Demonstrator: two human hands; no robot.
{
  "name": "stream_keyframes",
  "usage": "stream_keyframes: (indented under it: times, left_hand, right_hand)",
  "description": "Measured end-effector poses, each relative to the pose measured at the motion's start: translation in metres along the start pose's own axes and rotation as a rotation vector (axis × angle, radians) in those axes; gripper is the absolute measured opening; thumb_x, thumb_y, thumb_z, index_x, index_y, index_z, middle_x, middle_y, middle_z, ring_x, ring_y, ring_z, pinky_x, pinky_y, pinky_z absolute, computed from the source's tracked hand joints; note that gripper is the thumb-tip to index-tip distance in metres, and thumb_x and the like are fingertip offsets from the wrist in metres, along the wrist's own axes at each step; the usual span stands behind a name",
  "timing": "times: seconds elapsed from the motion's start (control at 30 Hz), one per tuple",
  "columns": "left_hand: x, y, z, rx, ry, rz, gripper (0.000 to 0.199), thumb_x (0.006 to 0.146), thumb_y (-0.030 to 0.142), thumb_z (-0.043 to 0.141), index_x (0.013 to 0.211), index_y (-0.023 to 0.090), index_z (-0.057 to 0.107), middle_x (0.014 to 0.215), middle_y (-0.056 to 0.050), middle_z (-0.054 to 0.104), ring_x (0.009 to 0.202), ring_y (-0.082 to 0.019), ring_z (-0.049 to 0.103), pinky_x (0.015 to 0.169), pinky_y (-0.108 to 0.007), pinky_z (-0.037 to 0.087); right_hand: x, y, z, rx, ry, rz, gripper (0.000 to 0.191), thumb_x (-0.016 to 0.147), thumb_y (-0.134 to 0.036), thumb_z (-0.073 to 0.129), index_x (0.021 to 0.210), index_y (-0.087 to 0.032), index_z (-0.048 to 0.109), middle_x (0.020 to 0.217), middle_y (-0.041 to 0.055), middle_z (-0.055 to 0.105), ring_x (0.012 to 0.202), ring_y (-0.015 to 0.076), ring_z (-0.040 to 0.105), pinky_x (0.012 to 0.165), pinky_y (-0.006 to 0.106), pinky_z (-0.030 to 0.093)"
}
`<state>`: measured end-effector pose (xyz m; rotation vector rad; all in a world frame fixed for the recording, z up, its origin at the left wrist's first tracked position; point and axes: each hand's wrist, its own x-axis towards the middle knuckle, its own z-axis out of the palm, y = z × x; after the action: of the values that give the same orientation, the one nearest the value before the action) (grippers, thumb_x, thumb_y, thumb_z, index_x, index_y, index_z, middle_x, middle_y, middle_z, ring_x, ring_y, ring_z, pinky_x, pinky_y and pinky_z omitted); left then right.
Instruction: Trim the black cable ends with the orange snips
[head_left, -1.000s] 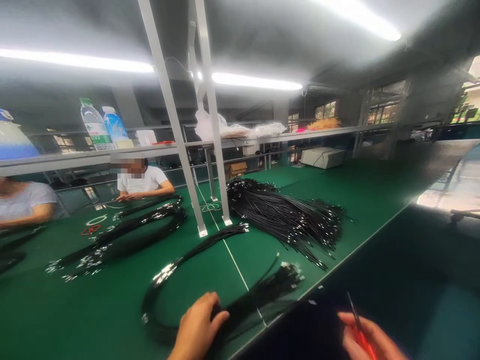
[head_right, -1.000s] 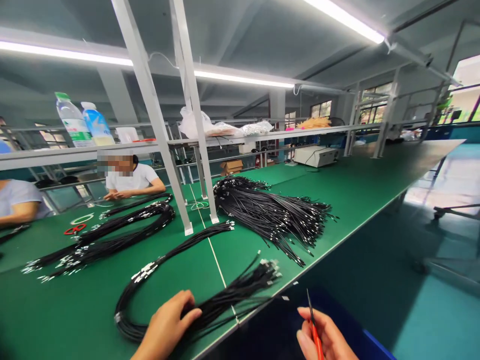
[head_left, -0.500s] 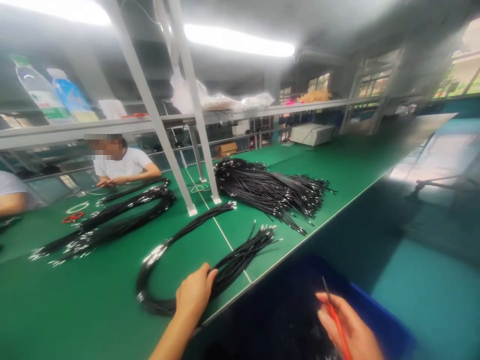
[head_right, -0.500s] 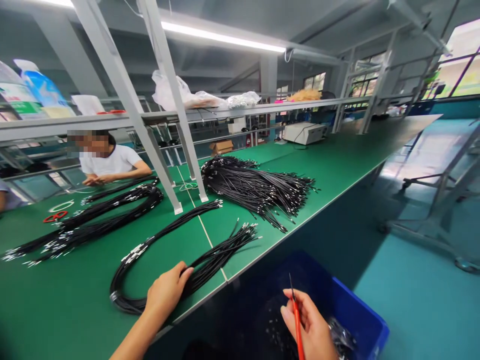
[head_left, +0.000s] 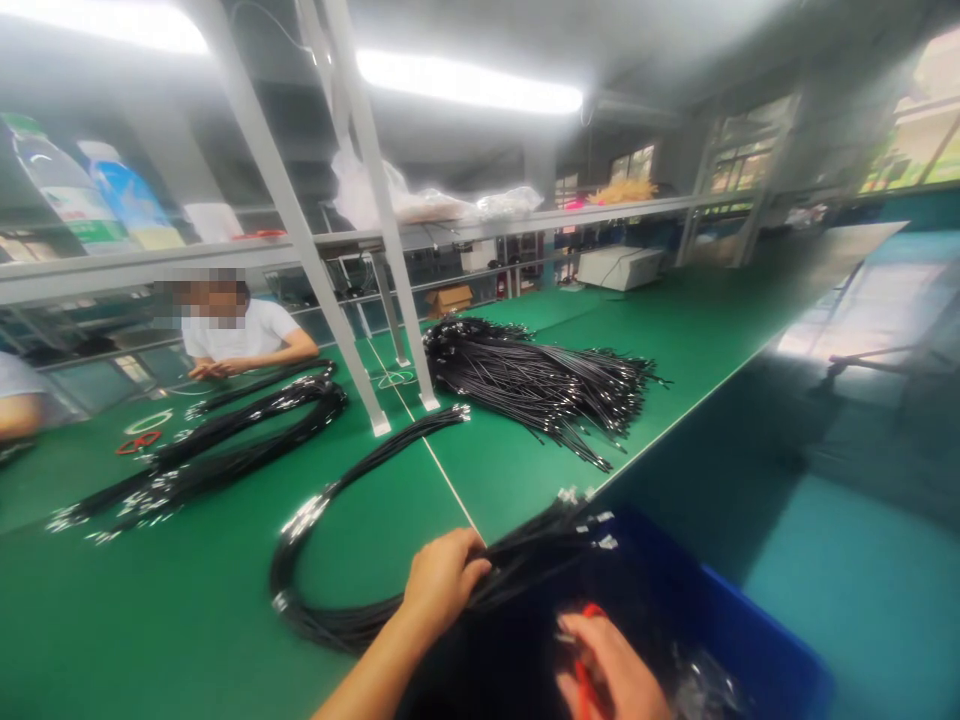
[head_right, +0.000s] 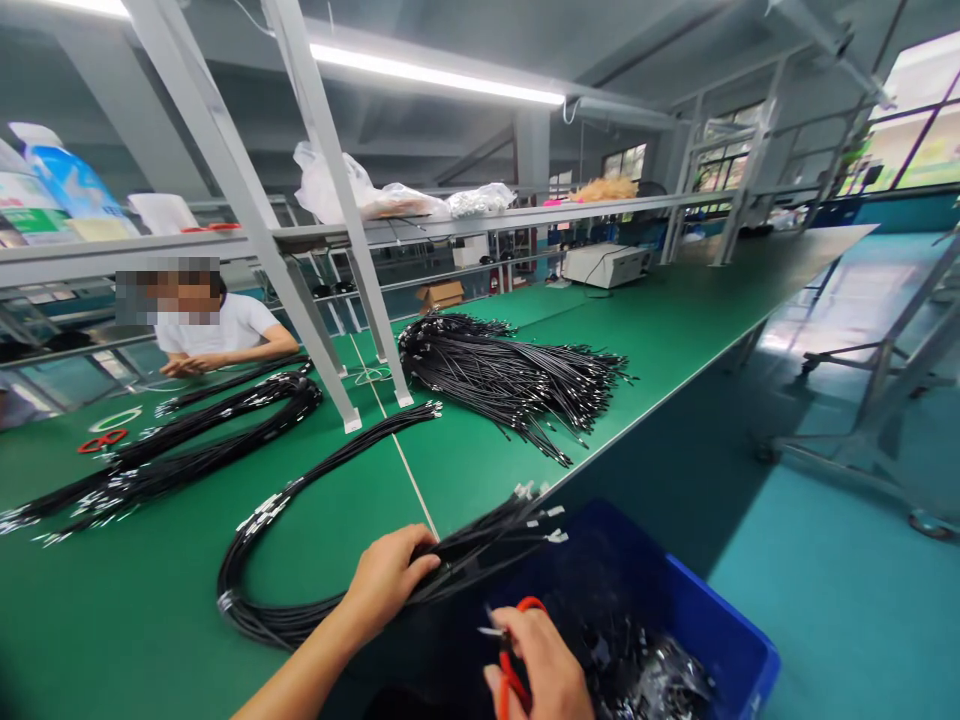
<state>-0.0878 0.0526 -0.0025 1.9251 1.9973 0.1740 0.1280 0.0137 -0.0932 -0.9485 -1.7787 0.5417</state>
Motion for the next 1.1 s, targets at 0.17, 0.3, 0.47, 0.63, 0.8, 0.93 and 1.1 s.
stream_keyframes:
  times: [0.17, 0.3, 0.47, 0.63, 0.8, 0.93, 1.1]
  left_hand:
    - [0.011, -0.006, -0.005, -0.017, 0.014, -0.08, 0.018, 0.093, 0.029, 0.056, 0.1, 0.015, 0.065, 0.1, -0.005, 0.068, 0.09, -0.02, 0.066, 0.081, -0.041, 0.053]
    - [0.026, -0.012, -0.013, 0.016, 0.032, -0.127, 0.019, 0.093, 0.028, 0.056, 0.104, 0.016, 0.064, 0.107, -0.006, 0.067, 0.093, -0.021, 0.065, 0.081, -0.041, 0.053]
    - [0.036, -0.017, -0.015, 0.107, 0.084, -0.193, 0.022, 0.092, 0.029, 0.057, 0.109, 0.015, 0.061, 0.109, -0.007, 0.065, 0.092, -0.021, 0.064, 0.079, -0.042, 0.053]
    - [0.022, -0.029, -0.025, 0.067, 0.133, -0.105, 0.021, 0.093, 0.029, 0.054, 0.108, 0.016, 0.062, 0.105, -0.007, 0.066, 0.094, -0.021, 0.064, 0.082, -0.038, 0.051]
    - [-0.013, -0.042, -0.038, 0.076, 0.27, -0.113, 0.022, 0.096, 0.023, 0.046, 0.108, 0.018, 0.063, 0.113, -0.008, 0.065, 0.11, -0.021, 0.057, 0.095, -0.032, 0.044]
    - [-0.019, -0.03, -0.028, 0.1, 0.28, -0.05, 0.018, 0.094, 0.019, 0.049, 0.102, 0.02, 0.065, 0.105, -0.004, 0.068, 0.105, -0.018, 0.059, 0.093, -0.031, 0.046]
    - [0.007, -0.017, -0.007, 0.139, 0.222, 0.018, 0.018, 0.092, 0.025, 0.058, 0.105, 0.016, 0.063, 0.107, -0.007, 0.066, 0.093, -0.021, 0.064, 0.081, -0.042, 0.053]
  right_hand:
    - [0.042, -0.017, 0.027, -0.134, -0.151, -0.316, 0.047, 0.064, -0.014, 0.06, 0.11, -0.019, 0.064, 0.111, 0.014, 0.073, 0.101, 0.0355, 0.066, 0.087, 0.05, 0.055]
    - [0.058, -0.026, 0.046, -0.239, -0.175, -0.316, 0.045, 0.064, -0.011, 0.056, 0.109, -0.012, 0.064, 0.114, 0.021, 0.07, 0.107, 0.0387, 0.061, 0.088, 0.055, 0.052]
    - [0.061, -0.031, 0.056, -0.292, -0.167, -0.248, 0.039, 0.063, -0.01, 0.055, 0.1, -0.014, 0.066, 0.102, 0.0181, 0.073, 0.094, 0.0349, 0.064, 0.086, 0.05, 0.053]
    - [0.07, -0.027, 0.024, -0.302, -0.08, -0.141, 0.03, 0.076, -0.009, 0.048, 0.104, -0.015, 0.057, 0.09, 0.0126, 0.07, 0.083, 0.0271, 0.066, 0.073, 0.039, 0.058]
    - [0.083, -0.018, 0.003, -0.349, -0.119, -0.113, 0.024, 0.079, -0.014, 0.058, 0.103, -0.016, 0.058, 0.089, 0.0123, 0.068, 0.085, 0.031, 0.064, 0.076, 0.047, 0.054]
    - [0.09, -0.018, 0.023, -0.395, -0.224, -0.108, 0.024, 0.082, -0.026, 0.065, 0.104, -0.016, 0.061, 0.098, 0.0089, 0.067, 0.095, 0.0282, 0.061, 0.083, 0.047, 0.051]
    - [0.082, -0.013, 0.035, -0.402, -0.247, -0.058, 0.023, 0.09, -0.032, 0.059, 0.109, -0.019, 0.061, 0.117, 0.0075, 0.062, 0.1, 0.025, 0.062, 0.085, 0.047, 0.05]
